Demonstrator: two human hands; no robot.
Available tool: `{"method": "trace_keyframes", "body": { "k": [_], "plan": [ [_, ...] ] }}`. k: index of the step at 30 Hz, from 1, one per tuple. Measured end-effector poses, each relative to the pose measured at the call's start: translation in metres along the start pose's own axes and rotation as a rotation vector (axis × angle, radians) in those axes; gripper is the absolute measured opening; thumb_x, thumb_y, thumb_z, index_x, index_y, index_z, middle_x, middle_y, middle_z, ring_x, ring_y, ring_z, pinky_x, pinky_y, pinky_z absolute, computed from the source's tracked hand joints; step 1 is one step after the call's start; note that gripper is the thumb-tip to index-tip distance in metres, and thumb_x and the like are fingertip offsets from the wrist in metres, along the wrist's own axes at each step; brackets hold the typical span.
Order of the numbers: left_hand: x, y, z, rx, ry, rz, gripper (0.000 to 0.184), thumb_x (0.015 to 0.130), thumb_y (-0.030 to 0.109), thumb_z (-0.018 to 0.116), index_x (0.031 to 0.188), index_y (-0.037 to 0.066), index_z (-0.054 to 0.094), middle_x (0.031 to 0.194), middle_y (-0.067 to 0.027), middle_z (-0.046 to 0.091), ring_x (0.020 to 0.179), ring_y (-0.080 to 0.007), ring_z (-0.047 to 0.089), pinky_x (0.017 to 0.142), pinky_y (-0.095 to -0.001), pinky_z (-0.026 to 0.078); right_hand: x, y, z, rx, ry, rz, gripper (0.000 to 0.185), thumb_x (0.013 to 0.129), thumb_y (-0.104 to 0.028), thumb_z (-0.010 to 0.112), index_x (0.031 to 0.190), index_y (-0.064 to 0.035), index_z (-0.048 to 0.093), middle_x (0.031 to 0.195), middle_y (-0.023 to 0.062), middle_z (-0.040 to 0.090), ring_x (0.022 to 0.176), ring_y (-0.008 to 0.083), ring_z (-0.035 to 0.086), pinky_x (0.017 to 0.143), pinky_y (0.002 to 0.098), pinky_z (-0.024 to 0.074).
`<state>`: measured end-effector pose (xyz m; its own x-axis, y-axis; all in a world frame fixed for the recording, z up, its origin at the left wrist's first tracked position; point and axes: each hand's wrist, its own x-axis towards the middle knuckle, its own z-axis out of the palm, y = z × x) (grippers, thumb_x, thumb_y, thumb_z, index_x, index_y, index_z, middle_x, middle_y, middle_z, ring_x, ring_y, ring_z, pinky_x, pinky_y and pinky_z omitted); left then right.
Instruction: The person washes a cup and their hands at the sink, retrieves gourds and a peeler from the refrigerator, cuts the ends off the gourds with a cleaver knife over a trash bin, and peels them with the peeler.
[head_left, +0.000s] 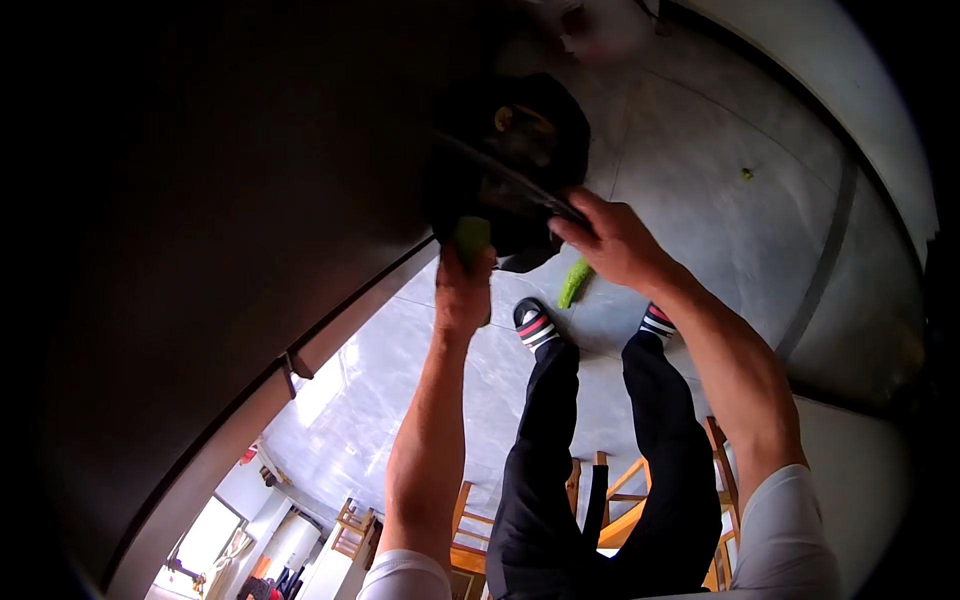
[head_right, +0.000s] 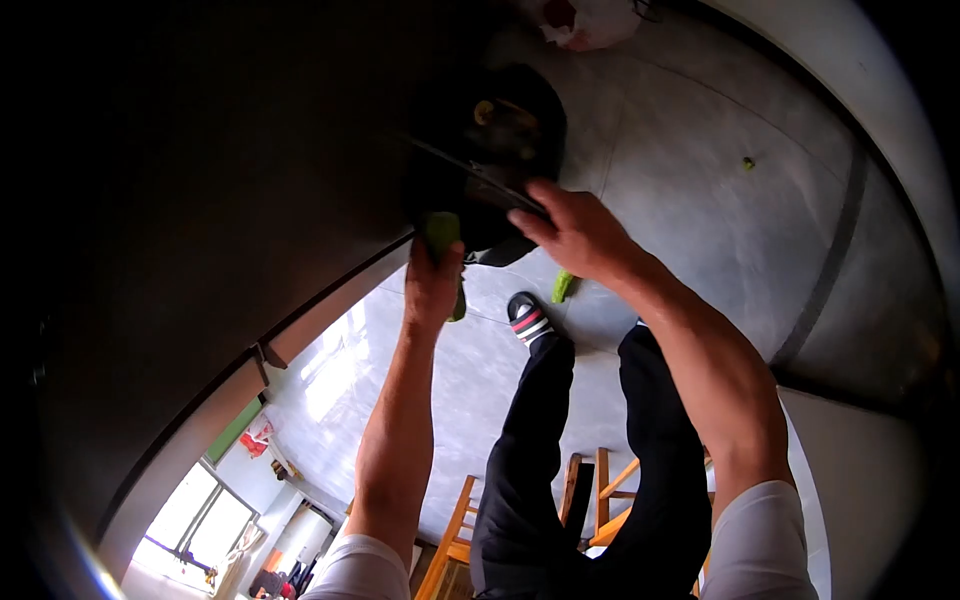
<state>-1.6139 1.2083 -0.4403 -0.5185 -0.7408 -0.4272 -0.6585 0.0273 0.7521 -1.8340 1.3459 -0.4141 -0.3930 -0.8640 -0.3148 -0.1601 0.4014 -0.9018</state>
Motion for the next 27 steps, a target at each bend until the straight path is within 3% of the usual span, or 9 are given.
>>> {"method": "trace_keyframes", "body": {
  "k": [4, 7, 8, 10, 13, 17, 22, 24, 27],
  "plan": [
    [-0.021, 0.042, -0.001, -0.174, -0.16, -0.167, 0.039, 0.097, 0.022, 0.068, 0.127, 0.001, 0.055, 0.098, -0.0076, 0.066, 0.082, -0.0174, 0.066, 0.075, -0.0334, 0.056, -0.051, 0.012, -0.035, 0.179, 0.217, 0.052, 0.026, 0.099, -0.021, 0.067, 0.119, -0.0052, 0.061, 0.081, 0.0023, 0.062, 0.071, 0.0111, 0.057, 0.066, 0.0295, 0.0485],
    [-0.049, 0.032, 0.013, -0.184, -0.21, -0.109, 0.039, 0.097, 0.021, 0.068, 0.126, 0.0, 0.055, 0.099, -0.0082, 0.064, 0.087, -0.0179, 0.066, 0.08, -0.0339, 0.054, -0.117, 0.034, -0.075, 0.103, 0.481, 0.206, 0.021, 0.099, -0.02, 0.068, 0.11, -0.0036, 0.06, 0.084, 0.0001, 0.06, 0.079, 0.0076, 0.054, 0.074, 0.0246, 0.0476],
    [-0.059, 0.037, 0.019, -0.211, -0.226, -0.137, 0.039, 0.096, 0.019, 0.069, 0.127, -0.001, 0.054, 0.101, -0.0078, 0.063, 0.091, -0.0166, 0.063, 0.082, -0.0331, 0.053, -0.137, 0.047, -0.087, 0.079, 0.559, 0.214, 0.015, 0.101, -0.019, 0.066, 0.105, -0.0066, 0.058, 0.083, -0.005, 0.052, 0.07, 0.0034, 0.044, 0.061, 0.0223, 0.039],
    [-0.076, 0.051, 0.029, -0.328, -0.308, -0.228, 0.039, 0.096, 0.016, 0.069, 0.127, -0.001, 0.054, 0.104, -0.0079, 0.063, 0.092, -0.0156, 0.061, 0.083, -0.0324, 0.053, -0.175, 0.069, -0.121, -0.068, 0.652, 0.407, 0.018, 0.099, -0.015, 0.068, 0.096, -0.0048, 0.054, 0.08, -0.0015, 0.053, 0.074, 0.009, 0.047, 0.069, 0.0267, 0.0438],
    [-0.093, 0.054, 0.059, -0.359, -0.371, -0.258, 0.041, 0.094, 0.019, 0.073, 0.125, 0.0, 0.055, 0.1, -0.0087, 0.063, 0.088, -0.0152, 0.059, 0.081, -0.0318, 0.051, -0.206, 0.149, -0.157, -0.141, 0.869, 0.582, 0.019, 0.098, -0.012, 0.068, 0.094, -0.0053, 0.05, 0.078, -0.0025, 0.046, 0.071, 0.0098, 0.042, 0.066, 0.0283, 0.0412],
    [-0.082, 0.033, 0.122, -0.063, -0.399, -0.136, 0.05, 0.085, 0.017, 0.081, 0.127, 0.003, 0.057, 0.111, -0.0107, 0.064, 0.103, -0.0227, 0.061, 0.093, -0.0376, 0.05, -0.194, 0.335, -0.204, -0.096, 1.116, 0.418, 0.025, 0.093, -0.018, 0.073, 0.099, -0.0062, 0.052, 0.08, 0.0028, 0.054, 0.073, 0.0144, 0.051, 0.072, 0.0328, 0.0458],
    [-0.032, -0.049, 0.215, 0.244, -0.295, -0.163, 0.052, 0.082, 0.02, 0.08, 0.125, 0.004, 0.055, 0.112, -0.0209, 0.07, 0.1, -0.0412, 0.068, 0.086, -0.047, 0.055, -0.097, 0.414, -0.232, -0.261, 1.066, 0.536, 0.029, 0.092, -0.023, 0.077, 0.099, -0.0064, 0.054, 0.087, 0.0013, 0.063, 0.079, 0.0141, 0.059, 0.077, 0.0327, 0.0486],
    [-0.024, -0.095, 0.24, 0.299, -0.233, -0.194, 0.046, 0.08, 0.014, 0.078, 0.12, 0.004, 0.058, 0.108, -0.0165, 0.067, 0.097, -0.0309, 0.067, 0.085, -0.0405, 0.054, -0.084, 0.447, -0.231, -0.304, 1.072, 0.494, 0.029, 0.092, -0.022, 0.077, 0.099, -0.0062, 0.054, 0.086, 0.0006, 0.063, 0.078, 0.0138, 0.059, 0.077, 0.0322, 0.0485],
    [-0.021, -0.144, 0.265, 0.482, -0.129, -0.169, 0.048, 0.077, 0.012, 0.079, 0.12, 0.007, 0.058, 0.112, -0.016, 0.064, 0.105, -0.035, 0.062, 0.094, -0.0446, 0.05, -0.072, 0.504, -0.224, -0.11, 0.971, 0.491, 0.026, 0.089, -0.021, 0.078, 0.101, -0.0094, 0.059, 0.083, 0.0018, 0.065, 0.076, 0.017, 0.062, 0.074, 0.0335, 0.0498]
  ]
}}
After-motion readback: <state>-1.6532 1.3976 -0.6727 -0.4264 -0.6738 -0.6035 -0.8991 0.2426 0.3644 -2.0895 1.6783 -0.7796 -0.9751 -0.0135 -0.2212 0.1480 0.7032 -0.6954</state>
